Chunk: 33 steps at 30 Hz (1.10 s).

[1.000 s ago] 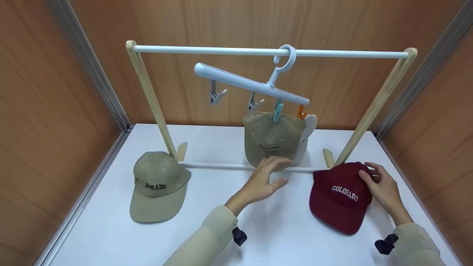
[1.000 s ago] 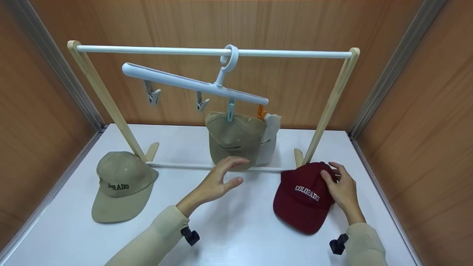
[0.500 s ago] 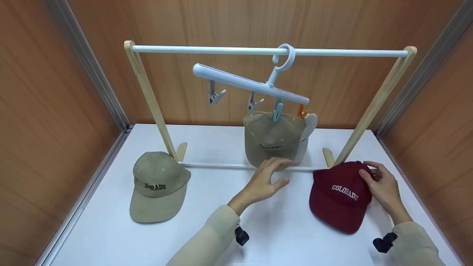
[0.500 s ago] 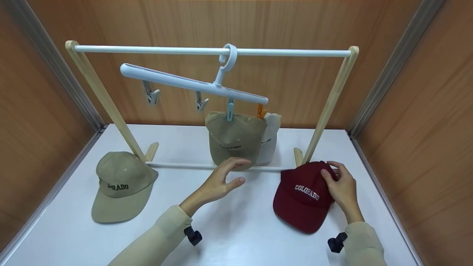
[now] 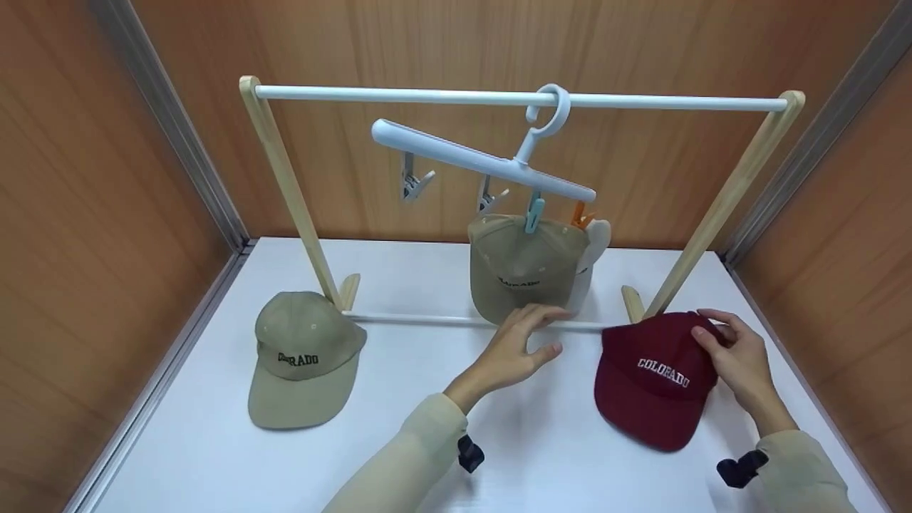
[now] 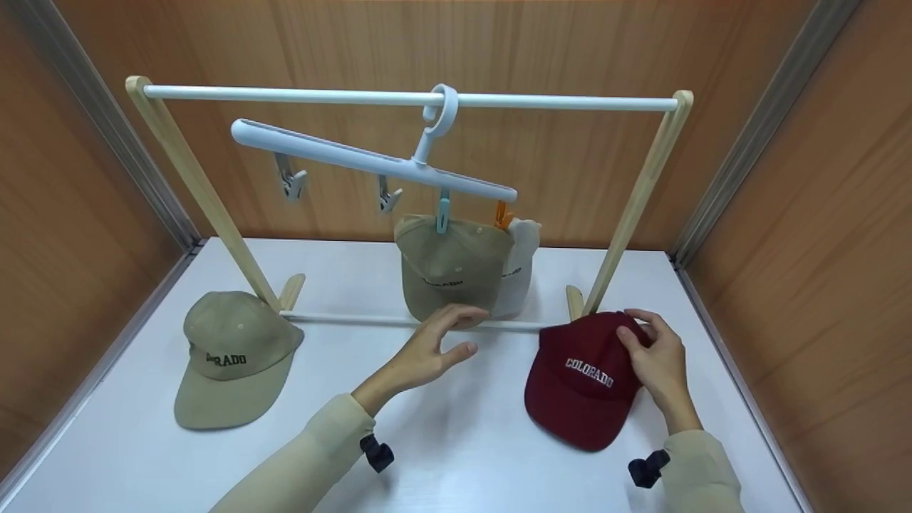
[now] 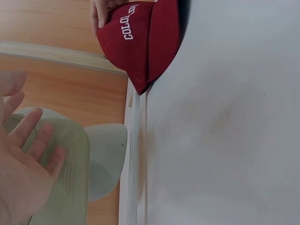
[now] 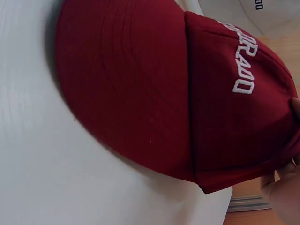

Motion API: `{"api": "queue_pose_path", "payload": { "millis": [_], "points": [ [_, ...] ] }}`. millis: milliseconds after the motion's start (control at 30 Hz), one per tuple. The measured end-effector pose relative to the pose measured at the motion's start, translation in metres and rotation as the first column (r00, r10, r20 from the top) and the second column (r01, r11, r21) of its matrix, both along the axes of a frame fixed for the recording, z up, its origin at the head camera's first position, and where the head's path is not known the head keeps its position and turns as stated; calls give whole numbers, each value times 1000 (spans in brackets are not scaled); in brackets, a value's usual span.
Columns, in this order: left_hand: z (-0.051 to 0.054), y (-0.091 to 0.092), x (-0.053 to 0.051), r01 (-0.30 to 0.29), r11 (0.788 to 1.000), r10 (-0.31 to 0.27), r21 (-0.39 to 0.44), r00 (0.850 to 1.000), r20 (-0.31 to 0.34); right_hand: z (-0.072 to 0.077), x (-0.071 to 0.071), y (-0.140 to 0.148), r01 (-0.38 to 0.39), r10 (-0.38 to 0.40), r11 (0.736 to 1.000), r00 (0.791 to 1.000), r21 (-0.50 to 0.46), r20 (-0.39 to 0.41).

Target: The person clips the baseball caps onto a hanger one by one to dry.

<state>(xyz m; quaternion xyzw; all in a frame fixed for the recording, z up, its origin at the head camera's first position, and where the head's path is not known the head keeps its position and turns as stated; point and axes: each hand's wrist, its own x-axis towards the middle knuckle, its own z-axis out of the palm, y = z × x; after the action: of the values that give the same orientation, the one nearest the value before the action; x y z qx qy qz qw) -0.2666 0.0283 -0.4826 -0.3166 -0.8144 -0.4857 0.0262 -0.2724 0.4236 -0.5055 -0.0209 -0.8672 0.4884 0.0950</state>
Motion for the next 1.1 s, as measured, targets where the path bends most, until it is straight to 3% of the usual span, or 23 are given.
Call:
{"api": "queue_pose_path", "payload": {
  "millis": [300, 567, 900, 1100],
  "points": [
    [1, 4, 1, 6, 1000, -6, -4, 1000, 20, 13, -1, -14, -84, 86, 994, 996, -66, 24],
    [0, 4, -1, 12, 1000, -12, 5, 1000, 2, 25, 2, -35, -143, 140, 988, 988, -59, -60],
    [4, 12, -4, 21, 1000, -21, -7, 1000, -3, 41, 8, -55, -265, 251, 959, 959, -102, -128],
    [9, 17, -7, 39, 999, -38, -19, 999, 24, 51, 9, -67, -319, 304, 944, 941, -90, -148]
  ]
}}
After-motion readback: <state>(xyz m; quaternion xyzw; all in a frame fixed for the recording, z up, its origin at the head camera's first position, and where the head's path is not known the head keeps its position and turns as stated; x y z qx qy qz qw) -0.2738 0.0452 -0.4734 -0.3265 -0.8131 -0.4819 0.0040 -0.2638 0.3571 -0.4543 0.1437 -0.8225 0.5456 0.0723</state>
